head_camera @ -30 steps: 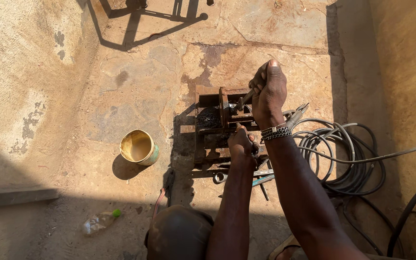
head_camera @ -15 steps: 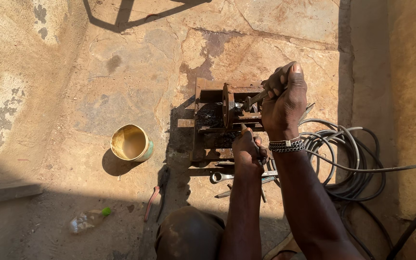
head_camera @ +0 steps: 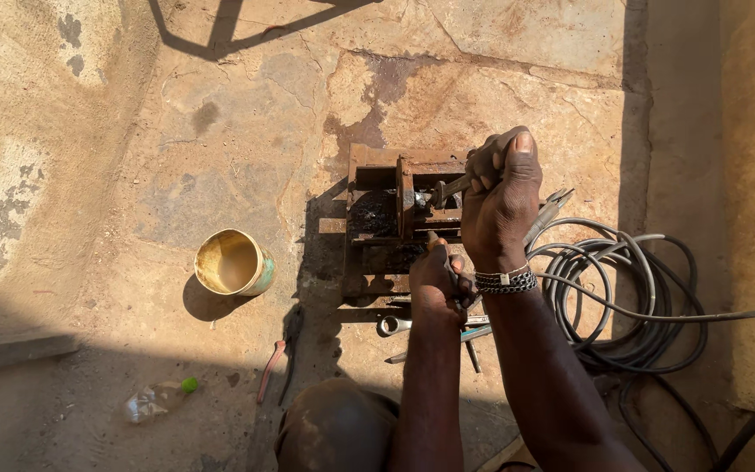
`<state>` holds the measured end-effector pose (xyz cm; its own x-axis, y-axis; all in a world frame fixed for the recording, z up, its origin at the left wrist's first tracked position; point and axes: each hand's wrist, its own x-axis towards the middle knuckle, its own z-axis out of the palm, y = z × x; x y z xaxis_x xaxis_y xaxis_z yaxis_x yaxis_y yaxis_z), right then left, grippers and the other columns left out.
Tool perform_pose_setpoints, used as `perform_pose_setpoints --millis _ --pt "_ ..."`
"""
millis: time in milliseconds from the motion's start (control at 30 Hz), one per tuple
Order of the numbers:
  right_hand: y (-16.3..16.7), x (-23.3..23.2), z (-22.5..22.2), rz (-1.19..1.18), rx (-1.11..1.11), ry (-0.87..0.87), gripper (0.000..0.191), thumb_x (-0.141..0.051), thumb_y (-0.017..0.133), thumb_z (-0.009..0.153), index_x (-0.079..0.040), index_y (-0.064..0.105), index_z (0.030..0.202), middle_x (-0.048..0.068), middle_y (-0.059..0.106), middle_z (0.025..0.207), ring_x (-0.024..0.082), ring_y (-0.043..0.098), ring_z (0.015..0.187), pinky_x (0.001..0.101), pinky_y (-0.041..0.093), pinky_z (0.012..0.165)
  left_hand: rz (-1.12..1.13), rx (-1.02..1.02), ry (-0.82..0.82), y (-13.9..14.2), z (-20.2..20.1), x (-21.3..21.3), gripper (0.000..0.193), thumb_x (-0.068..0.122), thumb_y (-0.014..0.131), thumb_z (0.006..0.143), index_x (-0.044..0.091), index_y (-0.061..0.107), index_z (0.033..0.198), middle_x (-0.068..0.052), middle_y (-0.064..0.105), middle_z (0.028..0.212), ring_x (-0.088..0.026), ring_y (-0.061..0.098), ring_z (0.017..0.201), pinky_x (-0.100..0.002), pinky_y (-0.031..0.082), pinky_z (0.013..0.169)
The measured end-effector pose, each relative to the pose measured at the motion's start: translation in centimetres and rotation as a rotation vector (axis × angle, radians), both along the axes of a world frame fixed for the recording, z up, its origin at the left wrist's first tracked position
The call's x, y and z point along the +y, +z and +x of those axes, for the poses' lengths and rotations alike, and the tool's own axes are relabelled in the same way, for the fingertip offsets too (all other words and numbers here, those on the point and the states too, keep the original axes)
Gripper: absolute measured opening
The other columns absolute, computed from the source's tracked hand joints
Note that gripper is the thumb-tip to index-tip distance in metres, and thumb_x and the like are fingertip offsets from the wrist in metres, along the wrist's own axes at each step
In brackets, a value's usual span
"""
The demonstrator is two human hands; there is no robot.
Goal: The person sits on the ground working on a rusty metal clamp-like machine part, using wrenches to loosen and turn bolts on it. They then pour liquid from a metal cup into a plastic bottle and squeeze the liquid onto the machine's bolts, then resume turning bolts with the wrenches.
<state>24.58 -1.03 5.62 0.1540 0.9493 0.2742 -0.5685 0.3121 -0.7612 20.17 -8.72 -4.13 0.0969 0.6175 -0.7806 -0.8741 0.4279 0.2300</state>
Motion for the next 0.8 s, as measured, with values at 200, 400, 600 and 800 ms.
perform_pose_setpoints --millis 200,400,600,800 --pt "-0.1 0.7 0.2 -0.048 -0.056 0.012 0.036 -0.037 0.052 0.113 -0.012 0.044 0.088 -0.002 0.036 0.077 0.010 0.031 0.069 0.0281 0.032 0.064 0.035 0.027 0.000 -0.9 -0.3 0.1 0.024 0.032 0.054 0.106 0.012 0.052 0.094 -0.001 0.052 0.062 -0.015 0.043 0.040 -0.032 0.029 0.033" --pt "1.0 0.4 0.3 -0.122 -0.132 0.043 0.031 -0.037 0.050 0.110 -0.010 0.053 0.094 -0.003 0.034 0.070 0.011 0.031 0.066 0.0296 0.040 0.070 0.289 -0.315 0.186 -2.6 0.5 -1.2 0.025 0.033 0.048 0.110 0.014 0.052 0.094 -0.003 0.056 0.067 -0.018 0.049 0.044 -0.033 0.037 0.040" --pt "1.9 -0.8 0.7 -0.078 -0.171 0.048 0.030 -0.033 0.050 0.113 -0.010 0.049 0.094 -0.002 0.035 0.073 0.011 0.031 0.068 0.0309 0.037 0.072 0.438 -0.694 0.444 -1.3 1.3 -2.8 0.028 0.033 0.046 0.111 0.009 0.060 0.102 -0.003 0.060 0.068 -0.019 0.051 0.042 -0.034 0.044 0.044" --pt "2.6 -2.5 0.3 -0.071 -0.211 0.010 0.039 -0.034 0.051 0.120 -0.007 0.046 0.092 0.000 0.034 0.070 0.011 0.031 0.067 0.0282 0.033 0.067 0.322 -0.735 0.464 0.8 1.0 -3.4 0.029 0.033 0.046 0.109 0.009 0.061 0.104 -0.006 0.058 0.067 -0.020 0.051 0.039 -0.032 0.046 0.038"
